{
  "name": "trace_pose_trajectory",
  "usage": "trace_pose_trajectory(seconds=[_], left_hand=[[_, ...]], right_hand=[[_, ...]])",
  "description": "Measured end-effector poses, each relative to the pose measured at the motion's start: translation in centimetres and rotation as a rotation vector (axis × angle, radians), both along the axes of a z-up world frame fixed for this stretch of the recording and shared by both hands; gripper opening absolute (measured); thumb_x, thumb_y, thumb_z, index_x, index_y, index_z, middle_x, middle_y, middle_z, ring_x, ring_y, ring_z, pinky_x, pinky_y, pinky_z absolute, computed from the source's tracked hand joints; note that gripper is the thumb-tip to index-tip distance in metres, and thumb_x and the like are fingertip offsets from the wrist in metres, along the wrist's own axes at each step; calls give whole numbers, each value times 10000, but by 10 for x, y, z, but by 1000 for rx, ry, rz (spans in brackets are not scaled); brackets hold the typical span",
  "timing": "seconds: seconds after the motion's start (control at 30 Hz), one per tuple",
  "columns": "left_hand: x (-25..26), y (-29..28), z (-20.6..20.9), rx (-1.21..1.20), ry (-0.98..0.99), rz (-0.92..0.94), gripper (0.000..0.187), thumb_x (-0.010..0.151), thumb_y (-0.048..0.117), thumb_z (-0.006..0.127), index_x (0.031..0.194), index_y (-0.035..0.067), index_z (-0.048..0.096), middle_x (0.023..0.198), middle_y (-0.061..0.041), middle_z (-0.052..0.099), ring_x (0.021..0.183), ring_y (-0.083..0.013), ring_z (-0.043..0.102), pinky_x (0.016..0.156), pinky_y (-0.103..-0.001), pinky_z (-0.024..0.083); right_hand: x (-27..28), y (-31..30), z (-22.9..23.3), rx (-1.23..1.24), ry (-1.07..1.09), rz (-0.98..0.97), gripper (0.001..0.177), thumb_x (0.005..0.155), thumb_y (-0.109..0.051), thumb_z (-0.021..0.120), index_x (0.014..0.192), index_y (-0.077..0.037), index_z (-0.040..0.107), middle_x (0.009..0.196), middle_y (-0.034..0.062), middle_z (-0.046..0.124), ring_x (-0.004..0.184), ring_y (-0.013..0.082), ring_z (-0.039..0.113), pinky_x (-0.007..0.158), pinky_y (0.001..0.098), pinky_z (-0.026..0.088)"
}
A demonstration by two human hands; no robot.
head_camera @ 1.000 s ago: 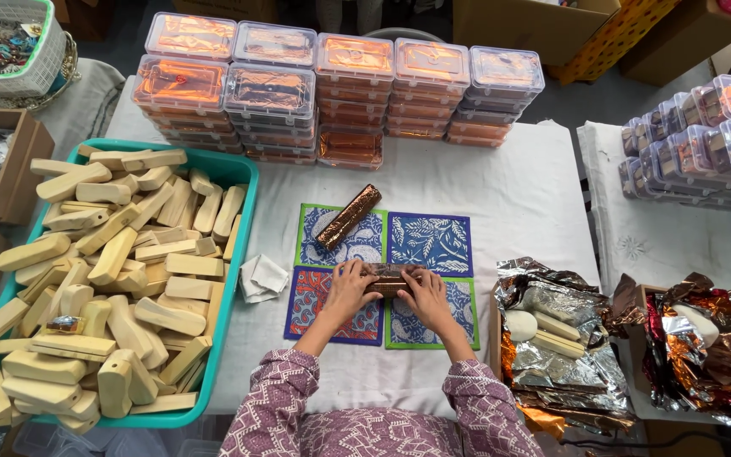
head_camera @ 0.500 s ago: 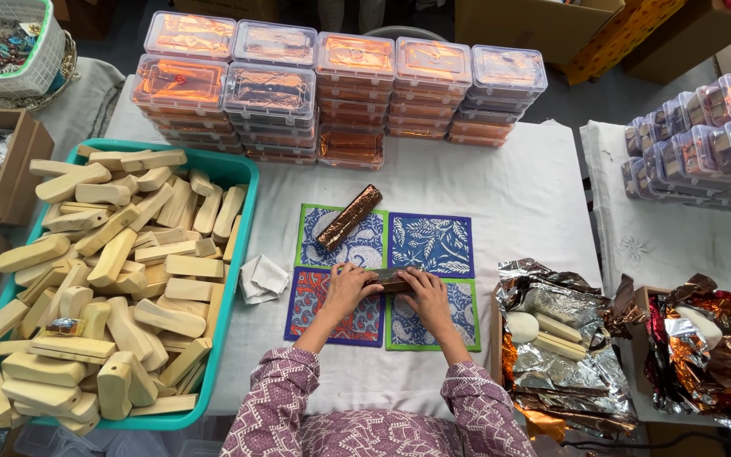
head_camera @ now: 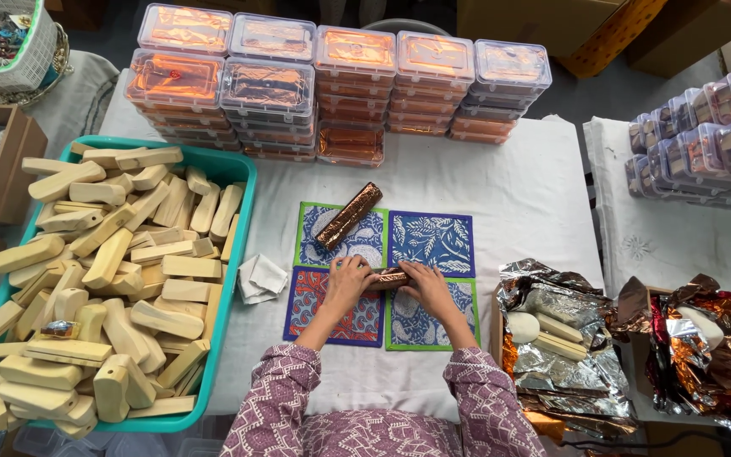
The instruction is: The person wraps small wooden blocks in copper foil, wipes them with a white cloth, and places them into clear plastic containers. They repeat this process for multiple blocks, stacking the finished containers on the table.
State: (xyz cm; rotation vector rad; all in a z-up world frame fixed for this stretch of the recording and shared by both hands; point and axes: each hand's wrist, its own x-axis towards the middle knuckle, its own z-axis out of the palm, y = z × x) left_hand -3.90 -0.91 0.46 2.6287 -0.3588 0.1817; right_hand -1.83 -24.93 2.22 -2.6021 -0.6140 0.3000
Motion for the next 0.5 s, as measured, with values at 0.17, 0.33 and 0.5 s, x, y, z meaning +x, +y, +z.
trace_pose_trajectory(seconds=[0.17,0.33,0.5], left_hand=[[2,1,1,-61,17,27,308,948,400,652,934,124,789,1063,-14,687,1084,-208,593,1045,-473,358],[5,0,-12,-88,80,51,301,952,392,646,963,131,797,1081,-5,718,1113,-208,608,1069,-478,353],[9,0,-31,-385,210,-37,499,977,419,618,1364,107,660,1230,-88,685,1125,-294,634,1038,-496,395]], right_hand=[[3,4,10,-6,-4,21,661,894,-335,720,1507,-215,505,1338,52,595,1243,280,543,1086,440,413],[2,5,14,19,-54,38,650,862,-306,745,1469,-190,544,1246,63,600,1162,277,547,1027,428,426],[1,6,20,21,-34,34,510,829,-255,775,1314,-152,654,1249,40,604,1148,264,553,1022,419,434]])
